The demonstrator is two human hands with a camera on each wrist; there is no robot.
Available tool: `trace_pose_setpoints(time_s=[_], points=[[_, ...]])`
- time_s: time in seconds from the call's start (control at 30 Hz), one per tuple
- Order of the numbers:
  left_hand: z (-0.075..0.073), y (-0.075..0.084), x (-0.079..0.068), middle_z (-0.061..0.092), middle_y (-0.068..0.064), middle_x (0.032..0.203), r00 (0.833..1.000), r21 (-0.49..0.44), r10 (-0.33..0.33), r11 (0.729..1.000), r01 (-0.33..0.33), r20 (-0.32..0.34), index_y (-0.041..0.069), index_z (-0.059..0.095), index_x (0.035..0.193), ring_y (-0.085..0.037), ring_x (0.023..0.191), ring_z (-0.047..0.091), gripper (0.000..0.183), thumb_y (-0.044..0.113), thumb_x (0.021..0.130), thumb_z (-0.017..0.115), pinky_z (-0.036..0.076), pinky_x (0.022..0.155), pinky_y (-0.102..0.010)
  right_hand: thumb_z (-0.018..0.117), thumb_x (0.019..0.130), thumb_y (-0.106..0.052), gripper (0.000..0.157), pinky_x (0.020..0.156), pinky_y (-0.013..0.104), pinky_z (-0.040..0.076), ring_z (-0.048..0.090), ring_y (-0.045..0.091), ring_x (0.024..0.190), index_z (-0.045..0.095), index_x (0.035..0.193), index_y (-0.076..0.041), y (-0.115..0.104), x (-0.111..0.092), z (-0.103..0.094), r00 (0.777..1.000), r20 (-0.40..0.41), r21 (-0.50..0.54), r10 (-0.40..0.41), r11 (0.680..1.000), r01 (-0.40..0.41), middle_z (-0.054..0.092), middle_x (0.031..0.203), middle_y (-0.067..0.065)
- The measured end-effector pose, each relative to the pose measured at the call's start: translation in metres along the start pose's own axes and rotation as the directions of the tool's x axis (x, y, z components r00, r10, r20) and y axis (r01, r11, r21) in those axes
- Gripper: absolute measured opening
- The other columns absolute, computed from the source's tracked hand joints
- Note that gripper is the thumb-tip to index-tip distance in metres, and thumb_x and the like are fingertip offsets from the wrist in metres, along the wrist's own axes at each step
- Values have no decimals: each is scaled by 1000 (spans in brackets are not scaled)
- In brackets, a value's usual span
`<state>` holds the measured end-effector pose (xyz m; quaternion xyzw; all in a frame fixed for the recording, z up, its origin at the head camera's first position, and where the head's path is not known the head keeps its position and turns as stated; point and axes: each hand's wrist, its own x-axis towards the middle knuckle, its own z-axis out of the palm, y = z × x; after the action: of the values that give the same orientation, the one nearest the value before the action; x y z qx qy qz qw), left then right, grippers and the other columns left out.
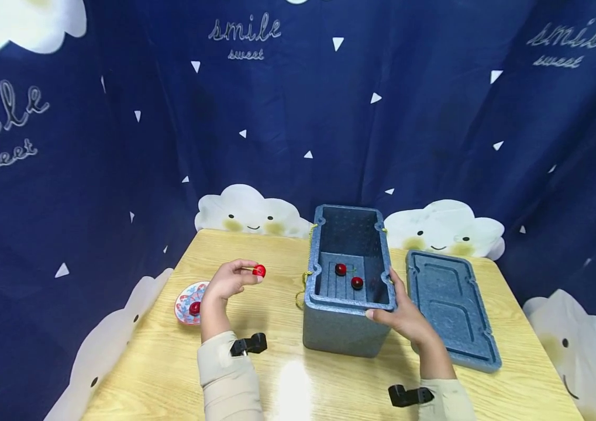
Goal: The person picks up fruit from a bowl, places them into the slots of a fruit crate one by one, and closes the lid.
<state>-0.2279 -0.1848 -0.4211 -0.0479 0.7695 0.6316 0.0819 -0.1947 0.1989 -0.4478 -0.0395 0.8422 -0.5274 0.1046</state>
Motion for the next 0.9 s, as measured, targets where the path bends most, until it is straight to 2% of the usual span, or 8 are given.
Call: trace_pose_setpoints(time_s=[0.1, 0.37, 0.57, 0.9], points=[[2, 5, 3, 64, -7, 93, 999, 27, 9, 1000, -10, 32, -1, 57, 118, -14, 83, 58, 44, 10, 78, 72, 41, 71, -34, 77, 75, -31, 113, 97, 64, 21, 7, 46, 133, -9, 148, -33, 0, 1, 1, 1000, -6, 9, -9, 1000, 9, -5, 153, 17], [11, 16, 14, 65, -6, 91, 997, 14, 14, 1000, -15, 82, 2, 59, 116, -16, 83, 57, 43, 9, 76, 73, 41, 67, -33, 77, 76, -30, 113, 98, 65, 20, 3, 47, 133, -10, 147, -33, 1, 1, 2, 1000, -6, 10, -9, 1000, 9, -6, 152, 18], [19, 31, 25, 65, -7, 93, 990, 31, 35, 999, -40, 139, 1, 57, 117, -16, 83, 58, 43, 6, 77, 71, 39, 62, -29, 78, 75, -30, 113, 98, 64, 19, 4, 46, 134, -9, 148, -32, 1, 1, 3, 1000, -7, 19, -11, 1000, 11, -6, 152, 18], [37, 57, 34, 65, -8, 95, 979, -4, 7, 1000, -7, 204, 3, 56, 119, -18, 86, 59, 44, 2, 77, 69, 44, 69, -34, 77, 75, -31, 113, 98, 65, 18, 3, 47, 134, -9, 148, -33, 1, 1, 1, 1000, -11, 11, -17, 1000, 17, -5, 152, 18]])
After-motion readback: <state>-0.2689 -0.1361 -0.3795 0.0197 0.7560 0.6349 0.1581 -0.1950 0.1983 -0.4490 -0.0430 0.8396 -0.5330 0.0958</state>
